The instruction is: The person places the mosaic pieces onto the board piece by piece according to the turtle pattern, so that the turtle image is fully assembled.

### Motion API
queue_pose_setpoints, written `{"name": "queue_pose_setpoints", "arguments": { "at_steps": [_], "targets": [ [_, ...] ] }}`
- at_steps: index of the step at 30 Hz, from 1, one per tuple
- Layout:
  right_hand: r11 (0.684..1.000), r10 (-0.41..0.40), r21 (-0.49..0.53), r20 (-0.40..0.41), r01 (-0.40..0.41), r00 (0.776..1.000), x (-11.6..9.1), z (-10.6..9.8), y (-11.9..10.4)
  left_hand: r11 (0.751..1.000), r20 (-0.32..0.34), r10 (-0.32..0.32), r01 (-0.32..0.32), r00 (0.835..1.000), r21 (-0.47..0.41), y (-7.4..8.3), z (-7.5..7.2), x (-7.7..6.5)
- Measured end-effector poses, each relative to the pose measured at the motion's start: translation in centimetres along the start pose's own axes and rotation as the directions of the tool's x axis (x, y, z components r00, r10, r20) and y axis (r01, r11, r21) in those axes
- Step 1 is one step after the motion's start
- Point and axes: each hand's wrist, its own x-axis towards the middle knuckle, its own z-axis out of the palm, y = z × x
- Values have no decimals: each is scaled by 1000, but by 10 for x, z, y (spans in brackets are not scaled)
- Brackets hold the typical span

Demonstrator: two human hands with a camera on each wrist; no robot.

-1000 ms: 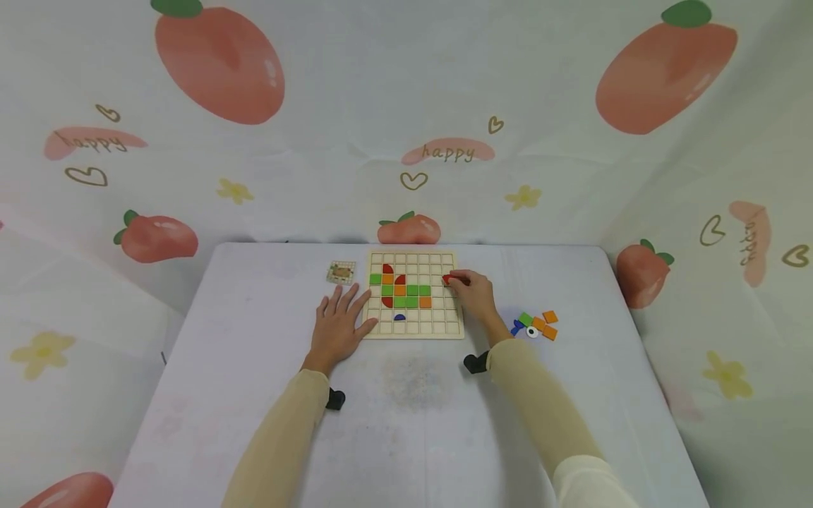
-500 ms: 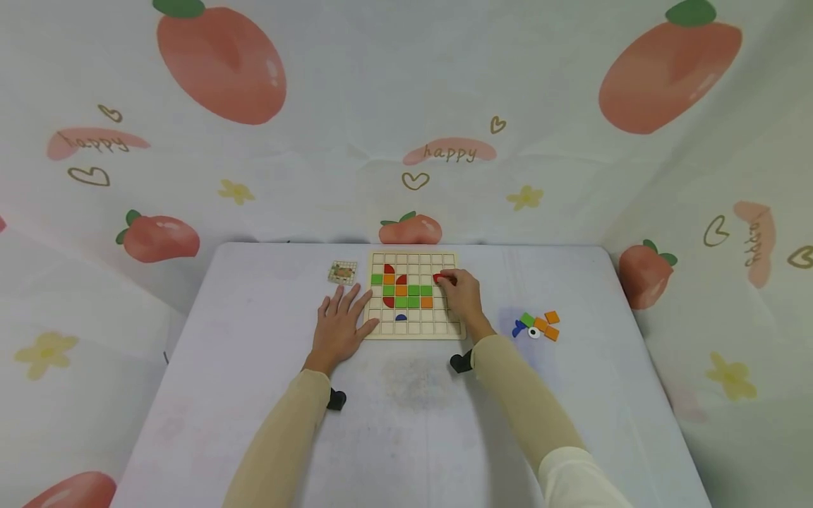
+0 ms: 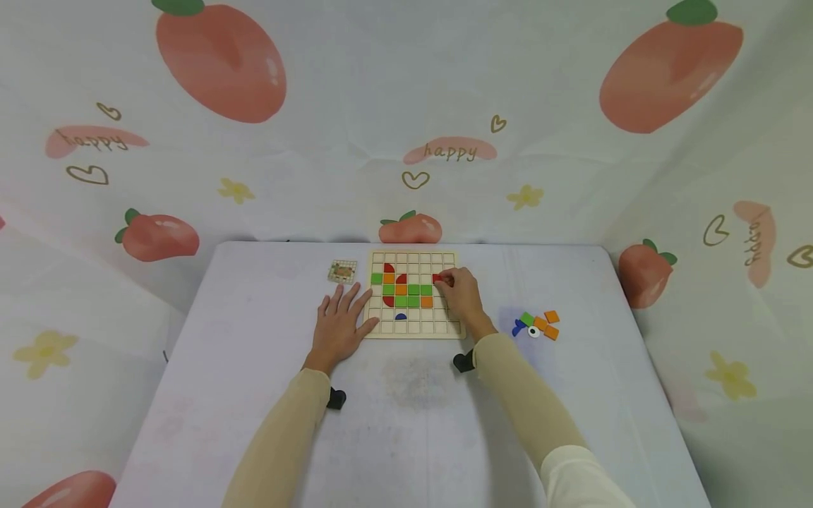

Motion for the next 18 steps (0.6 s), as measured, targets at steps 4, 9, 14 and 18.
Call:
{"name": "queue_pose_setpoints", "arguments": {
  "at_steps": [4,9,14,18],
  "targets": [
    [1000,-16,-19,10,16,1000,-1,-2,2,1000,1,1,-1,1000,-8,1,-1,0],
    [993,-99,-61,18,100,995,-6,-8,1,1000,-23,12,-12,1000,-17,1,0,-1],
    [949,-188,-253,21,188,982,-14,-17,1,1000,-19,13,-13,1000,-18,0,0,-2],
    [858,-251,-449,58,250,966,-20,-25,1,1000,-17,14,-14,1000,-7,-2,1,-1]
  ]
}}
